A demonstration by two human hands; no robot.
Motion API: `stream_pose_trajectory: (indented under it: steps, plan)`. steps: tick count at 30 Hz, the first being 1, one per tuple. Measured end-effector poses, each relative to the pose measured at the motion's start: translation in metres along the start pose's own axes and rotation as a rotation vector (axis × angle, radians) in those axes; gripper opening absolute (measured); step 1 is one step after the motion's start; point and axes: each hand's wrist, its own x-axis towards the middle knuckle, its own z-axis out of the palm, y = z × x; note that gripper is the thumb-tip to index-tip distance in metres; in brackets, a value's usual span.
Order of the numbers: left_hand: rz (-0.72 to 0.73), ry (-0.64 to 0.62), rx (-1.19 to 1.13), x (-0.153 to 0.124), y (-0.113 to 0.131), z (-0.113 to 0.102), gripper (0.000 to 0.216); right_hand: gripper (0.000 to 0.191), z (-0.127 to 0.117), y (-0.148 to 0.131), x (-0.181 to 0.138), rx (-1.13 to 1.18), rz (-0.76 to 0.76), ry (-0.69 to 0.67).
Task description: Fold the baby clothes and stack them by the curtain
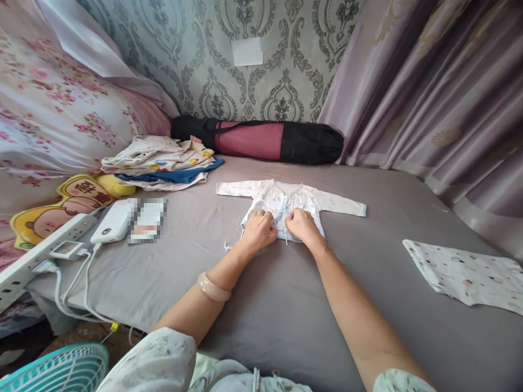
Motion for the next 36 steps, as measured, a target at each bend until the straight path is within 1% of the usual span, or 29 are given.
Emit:
stream_pose_trajectory:
  steps: [3,5,7,10,13,15,18,20,26,32,36]
  plan:
    - [0.012,0.006,0.016,-0.002,0.000,0.001,0.028,0.013,-0.001,0.008,0.007,0.164,0.051,-0.051]
    - [0.010,0.022,0.023,-0.001,-0.001,0.004,0.024,0.008,-0.002,0.013,0.011,0.288,0.098,-0.080]
    - [0.003,0.049,0.022,0.000,-0.003,0.007,0.020,0.006,-0.002,0.017,0.014,0.395,0.110,-0.084]
    - [0.010,0.077,0.004,0.003,-0.005,0.009,0.022,0.006,0.000,0.021,0.019,0.552,0.104,-0.073]
    - [0.019,0.070,-0.007,0.005,-0.004,0.009,0.023,0.007,-0.001,0.022,0.021,0.718,0.126,-0.083]
    - [0.016,0.070,-0.019,0.006,-0.001,0.008,0.024,0.007,-0.004,0.020,0.020,0.805,0.130,-0.105]
    - [0.039,0.114,-0.091,0.007,0.006,0.009,0.025,0.008,-0.010,0.016,0.018,0.896,0.111,-0.132]
    - [0.067,0.136,-0.171,0.009,0.011,0.012,0.025,0.008,-0.012,0.013,0.018,0.948,0.107,-0.139]
    - [0.148,0.101,-0.347,0.014,0.015,0.022,0.023,0.009,-0.008,0.010,0.021,1.021,0.145,-0.141]
    - [0.239,0.051,-0.347,0.017,0.013,0.029,0.024,0.013,-0.003,0.007,0.020,1.010,0.128,-0.161]
    - [0.224,0.053,-0.348,0.014,0.015,0.026,0.024,0.012,-0.003,0.006,0.017,0.975,0.112,-0.156]
